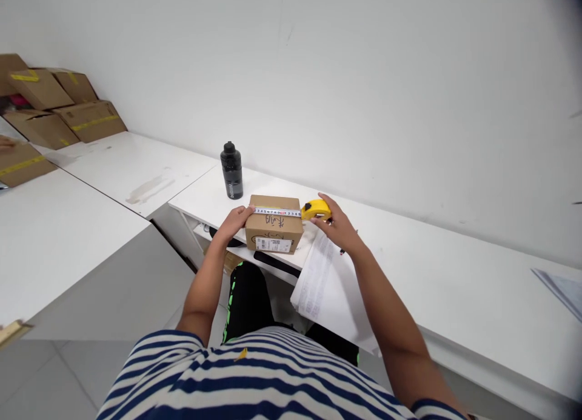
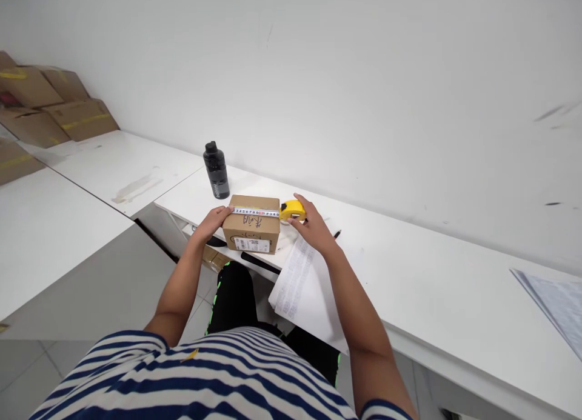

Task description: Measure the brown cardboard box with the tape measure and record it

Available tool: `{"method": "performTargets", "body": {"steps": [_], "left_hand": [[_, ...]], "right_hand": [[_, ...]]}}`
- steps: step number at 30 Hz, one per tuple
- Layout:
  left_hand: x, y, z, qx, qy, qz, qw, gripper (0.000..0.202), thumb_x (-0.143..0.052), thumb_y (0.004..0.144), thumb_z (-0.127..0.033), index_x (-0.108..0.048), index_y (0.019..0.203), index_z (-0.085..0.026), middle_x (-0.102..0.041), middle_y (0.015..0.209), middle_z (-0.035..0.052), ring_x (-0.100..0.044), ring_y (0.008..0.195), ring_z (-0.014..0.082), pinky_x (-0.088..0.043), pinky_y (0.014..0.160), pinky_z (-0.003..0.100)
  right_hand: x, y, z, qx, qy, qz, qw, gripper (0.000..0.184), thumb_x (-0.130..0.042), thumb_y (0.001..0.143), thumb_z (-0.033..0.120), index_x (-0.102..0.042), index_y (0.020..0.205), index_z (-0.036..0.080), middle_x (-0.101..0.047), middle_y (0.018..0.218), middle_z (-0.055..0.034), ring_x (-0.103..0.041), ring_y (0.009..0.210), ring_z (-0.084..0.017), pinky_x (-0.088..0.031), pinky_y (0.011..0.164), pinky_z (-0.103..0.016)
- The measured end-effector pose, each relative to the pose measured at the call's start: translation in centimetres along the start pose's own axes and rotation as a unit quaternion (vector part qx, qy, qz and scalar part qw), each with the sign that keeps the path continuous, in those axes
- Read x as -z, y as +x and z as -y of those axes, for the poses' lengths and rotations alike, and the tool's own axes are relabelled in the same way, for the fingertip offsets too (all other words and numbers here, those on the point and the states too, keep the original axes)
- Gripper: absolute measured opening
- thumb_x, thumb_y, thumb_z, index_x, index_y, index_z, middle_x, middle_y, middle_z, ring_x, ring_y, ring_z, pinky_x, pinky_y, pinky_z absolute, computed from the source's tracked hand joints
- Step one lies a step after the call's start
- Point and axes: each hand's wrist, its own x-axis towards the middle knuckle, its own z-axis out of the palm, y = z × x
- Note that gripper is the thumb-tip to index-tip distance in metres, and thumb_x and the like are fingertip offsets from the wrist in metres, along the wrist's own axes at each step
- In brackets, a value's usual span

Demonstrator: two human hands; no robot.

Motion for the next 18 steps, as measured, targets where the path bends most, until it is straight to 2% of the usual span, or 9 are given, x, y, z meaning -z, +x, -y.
{"method": "performTargets", "body": {"steps": [3,6,8,10,11,12,15,18], "left_hand": [[-0.5,0.2,0.0,-0.044,0.013,-0.027,0.999,0.043,-0.059,0.087,-0.057,-0.046,0.066,-0.021,-0.045,0.062,-0.0037,-0.043,0.060,0.0127,-0.034,0.059,0.027],[0.0,-0.2,-1.2,-0.077,0.020,-0.034,0.996,0.041,-0.056,0.088,-0.050,-0.042,0.063,-0.022,-0.041,0.060,-0.0036,-0.040,0.060,0.0126,-0.034,0.060,0.028],[0.1,-1.9,-2.6,-0.114,0.034,-0.070,0.990,0.040,-0.056,0.089,-0.048,-0.041,0.063,-0.022,-0.041,0.061,-0.0031,-0.039,0.061,0.0130,-0.034,0.062,0.028],[-0.4,-5.0,-4.0,-0.163,0.045,-0.116,0.979,0.040,-0.057,0.089,-0.050,-0.042,0.064,-0.023,-0.042,0.063,-0.0024,-0.040,0.063,0.0140,-0.036,0.065,0.030],[-1.0,-6.8,-4.4,-0.181,0.043,-0.115,0.976,0.041,-0.057,0.089,-0.052,-0.042,0.065,-0.023,-0.044,0.064,-0.0018,-0.041,0.065,0.0148,-0.037,0.066,0.030],[-1.9,-8.7,-4.7,-0.198,0.031,-0.102,0.974,0.042,-0.057,0.088,-0.055,-0.042,0.065,-0.024,-0.046,0.065,-0.0013,-0.041,0.064,0.0153,-0.037,0.066,0.031],[-5.5,-12.9,-4.1,-0.242,0.047,0.050,0.968,0.048,-0.059,0.086,-0.060,-0.040,0.061,-0.024,-0.048,0.061,0.0003,-0.042,0.061,0.0164,-0.036,0.064,0.034],[-9.7,-13.8,-2.6,-0.234,0.092,0.158,0.955,0.048,-0.061,0.087,-0.060,-0.043,0.063,-0.023,-0.049,0.063,-0.0001,-0.042,0.062,0.0155,-0.034,0.066,0.033]], "right_hand": [[-0.1,0.1,-0.2,-0.002,-0.014,-0.007,1.000,0.073,-0.068,0.089,0.050,-0.045,0.154,0.028,-0.051,0.154,-0.0159,-0.060,0.126,-0.029,-0.059,0.088,-0.041],[0.6,-0.3,-0.2,0.025,-0.056,-0.038,0.997,0.068,-0.067,0.090,0.050,-0.048,0.151,0.027,-0.057,0.147,-0.0153,-0.061,0.124,-0.030,-0.058,0.091,-0.046],[1.4,-1.3,0.2,0.068,-0.087,-0.083,0.990,0.064,-0.066,0.090,0.047,-0.050,0.148,0.025,-0.062,0.139,-0.0151,-0.062,0.124,-0.030,-0.056,0.098,-0.051],[2.0,-3.5,0.9,0.118,-0.113,-0.137,0.977,0.060,-0.068,0.089,0.040,-0.050,0.145,0.026,-0.066,0.133,-0.0147,-0.064,0.124,-0.030,-0.054,0.104,-0.053],[2.1,-5.1,1.3,0.143,-0.124,-0.161,0.969,0.059,-0.069,0.089,0.037,-0.050,0.144,0.027,-0.068,0.131,-0.0143,-0.066,0.123,-0.030,-0.054,0.104,-0.054],[2.0,-6.9,1.6,0.164,-0.136,-0.184,0.960,0.057,-0.070,0.088,0.033,-0.051,0.141,0.028,-0.070,0.129,-0.0138,-0.067,0.121,-0.030,-0.055,0.102,-0.053],[0.6,-12.8,2.5,0.219,-0.163,-0.216,0.938,0.051,-0.073,0.084,0.024,-0.054,0.131,0.032,-0.074,0.123,-0.0112,-0.071,0.116,-0.030,-0.060,0.091,-0.050],[-1.4,-17.2,2.8,0.204,-0.188,-0.186,0.943,0.040,-0.072,0.083,0.025,-0.058,0.120,0.030,-0.078,0.115,-0.0083,-0.076,0.105,-0.029,-0.061,0.082,-0.048]]}}
